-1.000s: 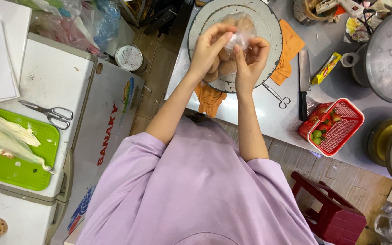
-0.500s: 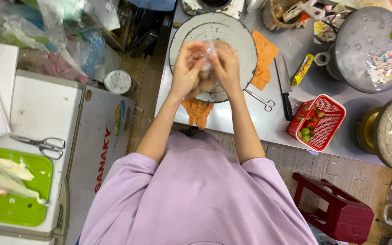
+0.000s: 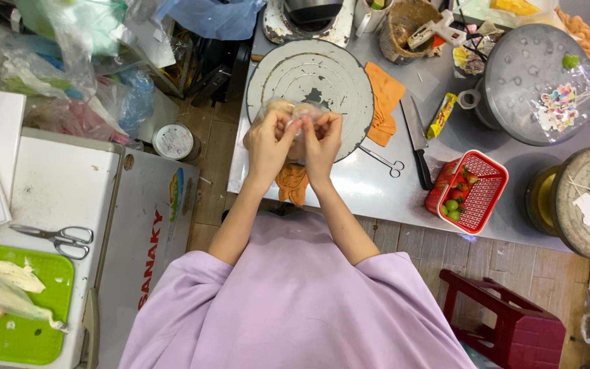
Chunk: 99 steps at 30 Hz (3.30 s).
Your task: The person organizes various items on a cluttered kitchen counter, including decorative paper cutouts, a snack packet, and a cloth. They wipe the counter with a cloth, move a basket of limes, and handle a plastic bag containing ginger.
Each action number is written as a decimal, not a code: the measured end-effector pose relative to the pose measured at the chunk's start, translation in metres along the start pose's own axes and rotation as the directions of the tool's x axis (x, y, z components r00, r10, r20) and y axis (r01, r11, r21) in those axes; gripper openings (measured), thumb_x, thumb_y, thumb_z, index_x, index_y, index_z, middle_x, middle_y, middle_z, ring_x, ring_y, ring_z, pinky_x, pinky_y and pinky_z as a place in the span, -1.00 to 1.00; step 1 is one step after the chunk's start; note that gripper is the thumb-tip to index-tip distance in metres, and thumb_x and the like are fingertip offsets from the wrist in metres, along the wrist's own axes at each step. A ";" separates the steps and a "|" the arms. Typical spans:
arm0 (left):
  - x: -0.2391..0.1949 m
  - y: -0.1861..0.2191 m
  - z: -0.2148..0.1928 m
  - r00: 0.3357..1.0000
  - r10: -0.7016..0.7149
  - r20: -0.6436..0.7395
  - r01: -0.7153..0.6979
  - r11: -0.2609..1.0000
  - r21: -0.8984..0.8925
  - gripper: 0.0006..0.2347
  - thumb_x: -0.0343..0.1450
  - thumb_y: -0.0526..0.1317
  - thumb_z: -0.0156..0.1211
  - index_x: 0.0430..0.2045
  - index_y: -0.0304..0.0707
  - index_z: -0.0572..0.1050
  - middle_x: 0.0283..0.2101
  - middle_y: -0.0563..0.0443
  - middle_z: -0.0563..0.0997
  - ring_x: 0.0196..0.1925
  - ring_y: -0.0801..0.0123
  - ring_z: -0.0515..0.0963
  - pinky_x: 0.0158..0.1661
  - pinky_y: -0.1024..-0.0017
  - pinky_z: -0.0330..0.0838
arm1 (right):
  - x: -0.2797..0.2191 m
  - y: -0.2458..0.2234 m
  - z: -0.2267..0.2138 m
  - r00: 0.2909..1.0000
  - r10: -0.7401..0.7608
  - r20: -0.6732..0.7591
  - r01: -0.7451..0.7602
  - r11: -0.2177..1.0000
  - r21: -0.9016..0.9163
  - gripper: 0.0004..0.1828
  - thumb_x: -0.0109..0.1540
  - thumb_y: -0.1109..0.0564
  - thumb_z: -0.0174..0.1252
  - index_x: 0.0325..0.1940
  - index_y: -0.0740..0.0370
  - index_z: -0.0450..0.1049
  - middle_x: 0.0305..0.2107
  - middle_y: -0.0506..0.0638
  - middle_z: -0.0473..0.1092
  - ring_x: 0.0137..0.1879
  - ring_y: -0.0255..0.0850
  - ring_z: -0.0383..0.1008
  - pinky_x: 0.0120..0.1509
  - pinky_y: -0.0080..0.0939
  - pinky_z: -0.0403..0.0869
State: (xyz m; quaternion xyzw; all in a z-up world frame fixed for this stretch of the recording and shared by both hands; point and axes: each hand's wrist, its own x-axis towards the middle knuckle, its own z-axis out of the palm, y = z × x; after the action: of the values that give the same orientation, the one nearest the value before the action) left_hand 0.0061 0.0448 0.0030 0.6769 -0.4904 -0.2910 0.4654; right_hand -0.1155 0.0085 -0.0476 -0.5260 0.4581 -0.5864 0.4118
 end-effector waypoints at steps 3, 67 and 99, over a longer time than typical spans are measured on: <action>0.002 -0.002 0.009 0.999 0.021 0.038 0.000 0.879 -0.476 -0.81 0.41 -0.25 0.33 -0.20 -0.33 0.51 -0.29 0.09 0.65 -0.29 0.56 0.63 -0.27 0.50 0.55 | 0.002 -0.006 -0.007 0.999 0.039 0.036 -0.040 0.999 0.029 -0.77 0.38 0.21 0.26 0.00 0.27 0.33 -0.31 -0.12 0.38 -0.24 -0.46 0.31 -0.19 -0.45 0.33; 0.020 -0.005 0.011 0.948 0.319 0.015 -0.286 0.868 -0.406 -0.82 0.37 -0.44 0.38 -0.27 -0.35 0.46 -0.20 -0.01 0.56 -0.18 0.41 0.66 -0.16 0.45 0.61 | 0.037 -0.024 -0.044 0.826 0.249 0.506 -0.391 0.900 0.194 -0.69 0.31 0.22 0.27 0.12 0.21 0.40 -0.10 0.06 0.53 -0.02 -0.31 0.49 0.09 -0.34 0.47; 0.022 -0.003 0.017 0.987 0.161 -0.001 -0.142 0.869 -0.475 -0.75 0.31 -0.49 0.35 -0.43 -0.37 0.31 -0.29 0.04 0.40 -0.28 0.51 0.61 -0.24 0.54 0.59 | 0.047 -0.014 -0.052 0.807 0.235 0.542 -0.479 0.796 0.369 -0.55 0.30 0.34 0.25 0.18 0.21 0.20 -0.20 0.08 0.57 -0.11 -0.27 0.58 0.00 -0.33 0.52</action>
State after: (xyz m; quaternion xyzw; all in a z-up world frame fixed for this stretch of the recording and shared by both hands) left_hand 0.0006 0.0189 -0.0053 0.4965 -0.4650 -0.3773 0.6284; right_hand -0.1722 -0.0279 -0.0244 -0.4303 0.2744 -0.4458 0.7354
